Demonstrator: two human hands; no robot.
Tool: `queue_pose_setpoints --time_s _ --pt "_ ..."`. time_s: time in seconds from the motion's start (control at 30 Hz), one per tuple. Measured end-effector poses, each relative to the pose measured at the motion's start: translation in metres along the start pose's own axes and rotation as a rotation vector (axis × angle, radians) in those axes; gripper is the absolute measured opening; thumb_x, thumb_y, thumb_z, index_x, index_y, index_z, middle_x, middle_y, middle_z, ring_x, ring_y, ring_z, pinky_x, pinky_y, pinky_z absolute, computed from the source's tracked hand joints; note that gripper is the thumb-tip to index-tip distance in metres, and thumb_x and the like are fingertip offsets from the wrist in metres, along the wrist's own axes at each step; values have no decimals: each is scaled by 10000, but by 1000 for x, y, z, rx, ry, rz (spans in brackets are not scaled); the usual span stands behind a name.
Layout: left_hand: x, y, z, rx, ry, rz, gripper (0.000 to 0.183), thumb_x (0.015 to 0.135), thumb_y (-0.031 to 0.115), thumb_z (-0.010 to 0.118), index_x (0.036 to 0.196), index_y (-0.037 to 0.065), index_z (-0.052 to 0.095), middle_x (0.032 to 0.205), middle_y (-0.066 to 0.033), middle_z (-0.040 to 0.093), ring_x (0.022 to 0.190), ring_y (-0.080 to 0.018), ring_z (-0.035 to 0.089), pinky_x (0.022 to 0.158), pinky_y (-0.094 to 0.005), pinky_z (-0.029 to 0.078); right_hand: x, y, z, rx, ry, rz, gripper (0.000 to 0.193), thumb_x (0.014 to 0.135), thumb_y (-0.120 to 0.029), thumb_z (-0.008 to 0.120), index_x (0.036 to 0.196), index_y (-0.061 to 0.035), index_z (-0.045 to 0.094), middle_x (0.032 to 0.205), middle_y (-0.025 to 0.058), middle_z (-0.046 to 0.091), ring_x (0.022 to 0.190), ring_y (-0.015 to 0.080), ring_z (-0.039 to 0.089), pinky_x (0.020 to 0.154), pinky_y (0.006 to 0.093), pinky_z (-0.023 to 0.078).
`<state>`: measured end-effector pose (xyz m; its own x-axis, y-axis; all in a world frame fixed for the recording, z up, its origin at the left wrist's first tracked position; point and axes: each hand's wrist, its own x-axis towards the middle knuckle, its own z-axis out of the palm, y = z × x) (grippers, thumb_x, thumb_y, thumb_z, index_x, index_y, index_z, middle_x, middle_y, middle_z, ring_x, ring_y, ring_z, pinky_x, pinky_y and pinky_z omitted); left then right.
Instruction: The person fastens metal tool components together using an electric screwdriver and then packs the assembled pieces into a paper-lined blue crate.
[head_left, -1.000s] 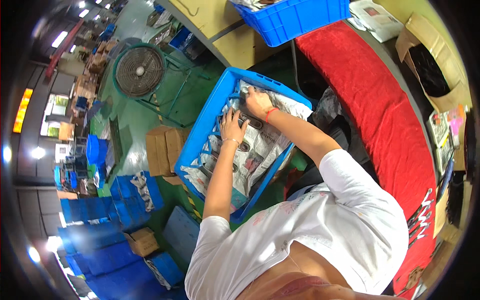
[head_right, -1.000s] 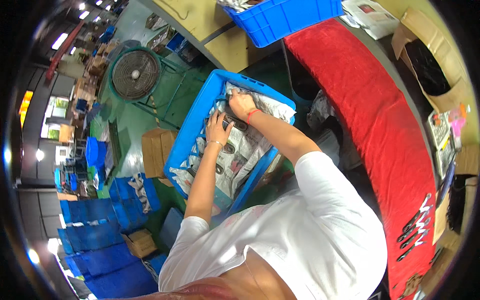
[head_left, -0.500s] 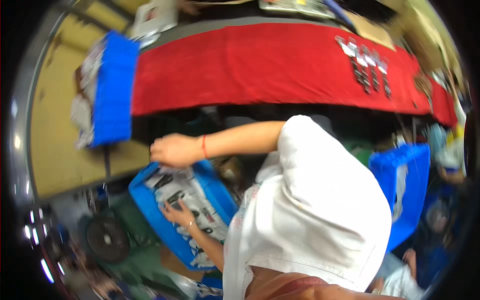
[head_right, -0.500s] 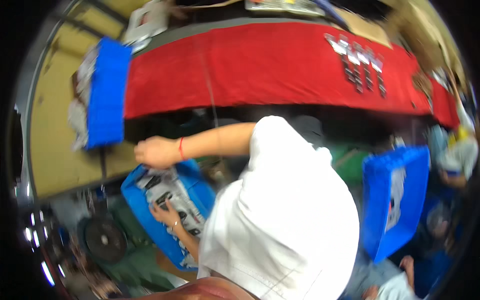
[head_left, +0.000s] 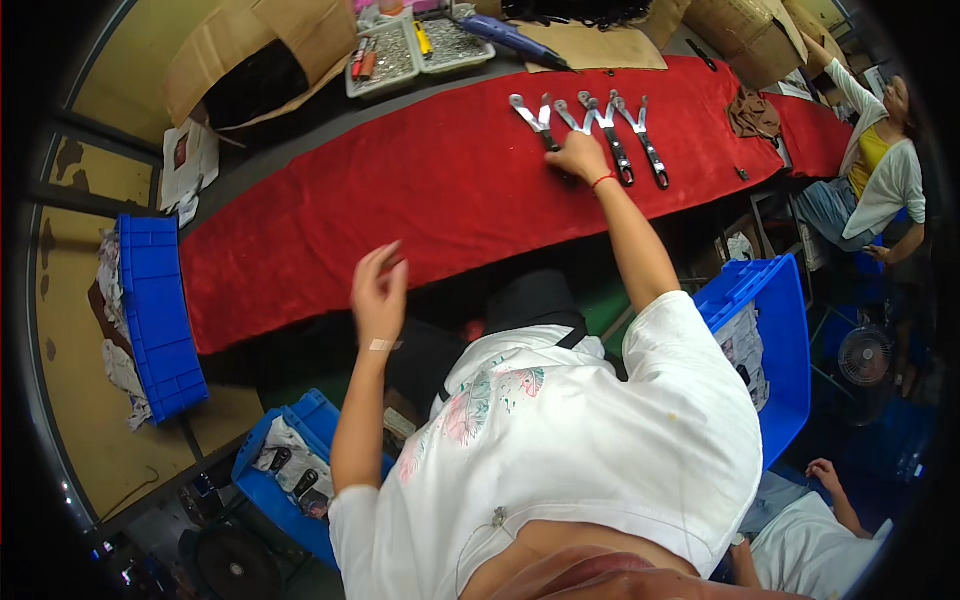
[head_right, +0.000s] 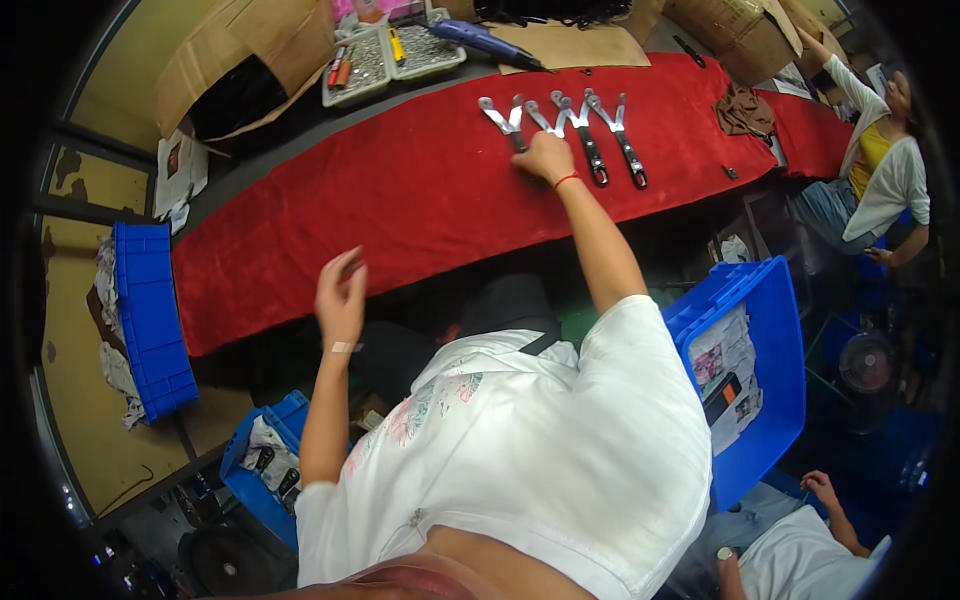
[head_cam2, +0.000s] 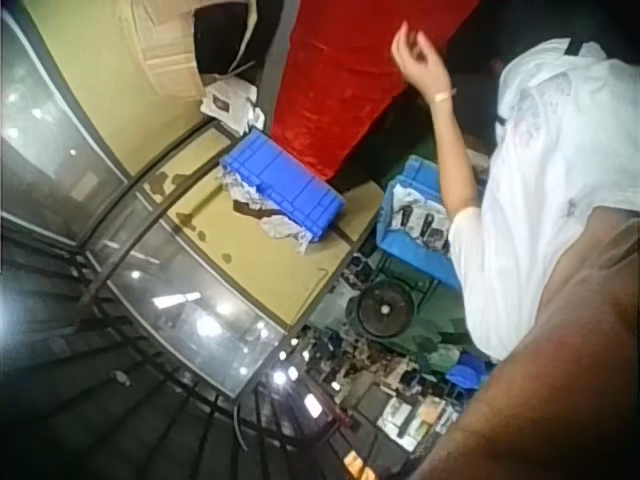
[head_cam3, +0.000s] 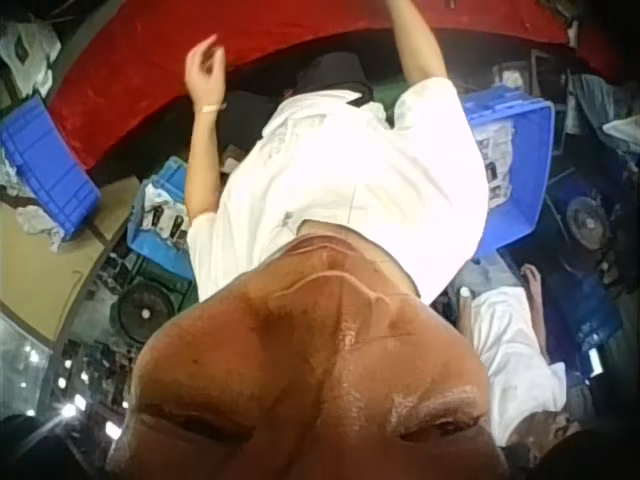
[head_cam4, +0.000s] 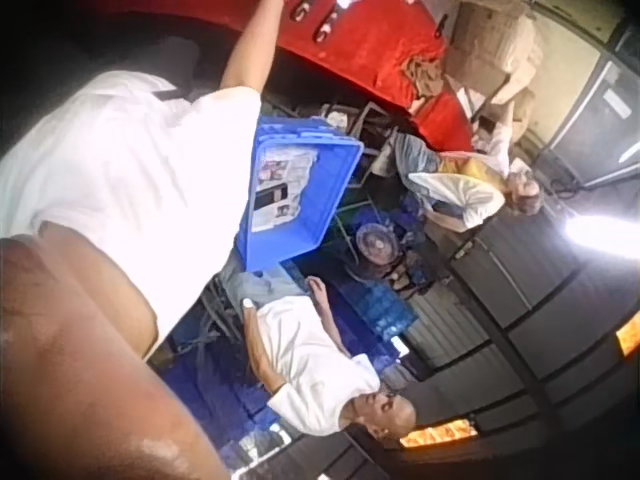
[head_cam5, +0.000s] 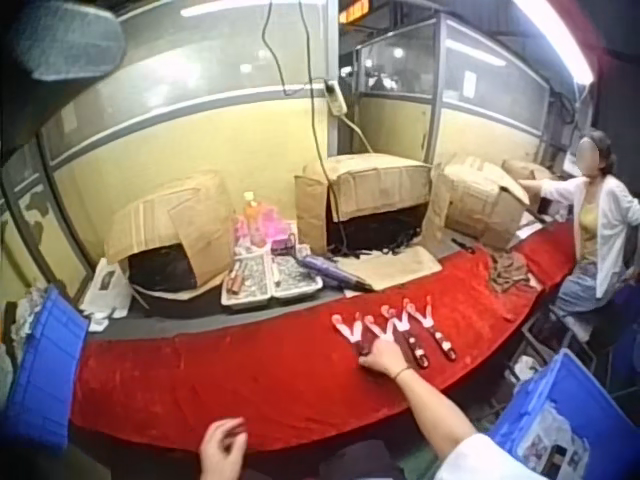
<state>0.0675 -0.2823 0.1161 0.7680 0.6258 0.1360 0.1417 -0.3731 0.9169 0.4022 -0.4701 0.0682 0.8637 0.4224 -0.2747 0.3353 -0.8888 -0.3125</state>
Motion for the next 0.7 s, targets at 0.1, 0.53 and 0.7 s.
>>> queue_pose_setpoints --time_s 0.1,0.53,0.7 --pt "54 -18 88 -474 -362 -364 487 917 175 536 1327 -22 362 1313 -180 455 1114 -234 538 887 -311 466 -9 -18 11 574 -242 -260 315 721 -268 681 812 33 680 710 138 658 650 226 646 639 335 519" --pt "113 18 196 -863 -125 -530 102 905 159 542 927 96 465 659 -11 487 548 -114 503 489 -250 434 11 40 -20 -1 67 30 326 672 -191 682 931 3 638 969 206 618 893 358 618 776 420 518" --pt "95 31 150 -492 -18 -505 105 891 180 578 888 84 535 609 22 468 477 -52 455 432 -196 378 2 58 -36 178 308 62 361 696 -156 618 984 38 518 954 247 599 875 406 611 745 466 506"
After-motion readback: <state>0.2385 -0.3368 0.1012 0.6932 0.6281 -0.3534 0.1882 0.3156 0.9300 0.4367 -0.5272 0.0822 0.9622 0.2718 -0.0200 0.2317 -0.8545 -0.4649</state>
